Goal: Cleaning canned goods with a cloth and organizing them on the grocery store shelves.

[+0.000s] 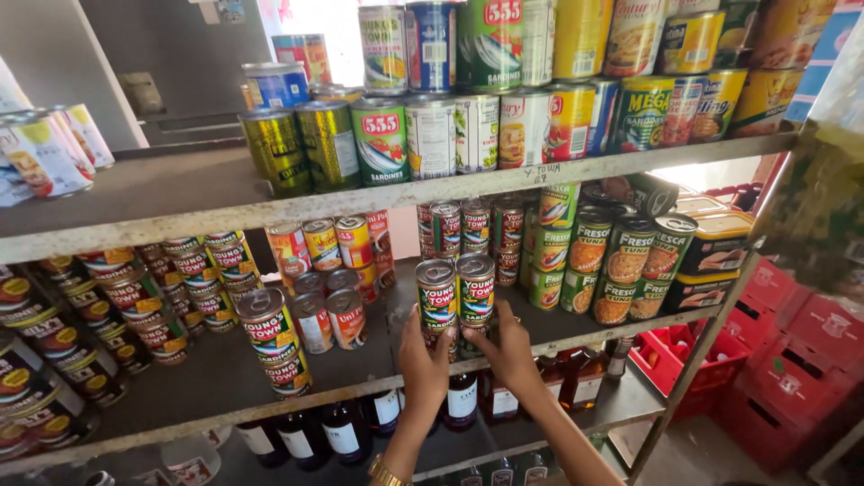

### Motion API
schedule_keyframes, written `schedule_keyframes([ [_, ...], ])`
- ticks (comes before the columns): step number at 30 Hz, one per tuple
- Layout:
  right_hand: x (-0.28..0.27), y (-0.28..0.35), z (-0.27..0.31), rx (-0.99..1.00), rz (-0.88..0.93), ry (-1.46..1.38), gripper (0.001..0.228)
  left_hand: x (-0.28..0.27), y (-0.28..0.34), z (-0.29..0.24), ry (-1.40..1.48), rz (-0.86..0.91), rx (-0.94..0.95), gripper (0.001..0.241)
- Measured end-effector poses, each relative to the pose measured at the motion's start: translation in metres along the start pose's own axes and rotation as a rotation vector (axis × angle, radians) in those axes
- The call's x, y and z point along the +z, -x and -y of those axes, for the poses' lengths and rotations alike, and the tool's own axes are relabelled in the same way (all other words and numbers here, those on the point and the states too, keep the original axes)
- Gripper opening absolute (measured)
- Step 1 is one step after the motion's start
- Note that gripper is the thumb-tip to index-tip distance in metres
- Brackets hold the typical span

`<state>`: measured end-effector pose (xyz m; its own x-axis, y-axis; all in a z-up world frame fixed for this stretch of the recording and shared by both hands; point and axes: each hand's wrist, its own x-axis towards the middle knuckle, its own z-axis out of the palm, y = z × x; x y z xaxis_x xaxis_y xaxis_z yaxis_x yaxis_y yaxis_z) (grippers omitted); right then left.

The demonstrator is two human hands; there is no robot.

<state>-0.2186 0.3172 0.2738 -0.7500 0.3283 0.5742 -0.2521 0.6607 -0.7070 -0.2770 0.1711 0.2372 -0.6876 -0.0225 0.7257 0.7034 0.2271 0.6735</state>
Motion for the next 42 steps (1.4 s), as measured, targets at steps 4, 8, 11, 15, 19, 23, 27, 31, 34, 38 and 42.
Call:
schedule_keyframes([
  [4,0.001,0.0,-0.003,-0.025,0.002,-0.041,0.058,-0.005,-0.011,-0.02,-0.035,0.03,-0.037,0.069],
  [8,-0.003,0.006,0.022,-0.291,-0.234,0.006,0.069,-0.018,-0.033,-0.059,-0.016,-0.021,-0.008,0.068],
  [11,-0.01,0.011,0.052,-0.208,-0.39,0.007,0.058,-0.022,-0.041,-0.069,0.088,-0.041,0.031,0.061],
  [15,-0.006,0.012,0.055,-0.108,-0.185,-0.341,0.039,-0.019,-0.033,-0.057,0.049,-0.114,0.153,0.063],
  [19,-0.019,0.011,0.093,-0.234,-0.115,-0.226,0.044,-0.043,-0.04,-0.103,0.067,-0.097,0.17,0.062],
  [23,-0.047,0.027,0.136,-0.126,0.043,-0.45,0.058,-0.079,-0.027,-0.151,0.068,0.03,0.151,0.064],
  [27,-0.064,0.061,0.151,0.064,0.239,-0.431,0.061,-0.101,0.018,-0.157,0.202,0.179,-0.119,0.06],
  [31,-0.045,0.124,0.108,0.188,0.443,-0.524,0.048,-0.113,0.109,-0.12,0.278,0.233,-0.409,0.06],
  [34,-0.014,0.181,0.073,0.227,0.559,-0.222,0.051,-0.124,0.191,-0.083,0.129,0.311,-0.626,0.066],
  [38,0.03,0.262,0.025,0.425,0.717,-0.28,0.046,-0.111,0.323,-0.005,0.156,0.129,-0.845,0.07],
  [42,0.056,0.315,0.002,0.455,0.733,-0.416,0.053,-0.118,0.422,0.049,0.043,0.073,-0.861,0.065],
])
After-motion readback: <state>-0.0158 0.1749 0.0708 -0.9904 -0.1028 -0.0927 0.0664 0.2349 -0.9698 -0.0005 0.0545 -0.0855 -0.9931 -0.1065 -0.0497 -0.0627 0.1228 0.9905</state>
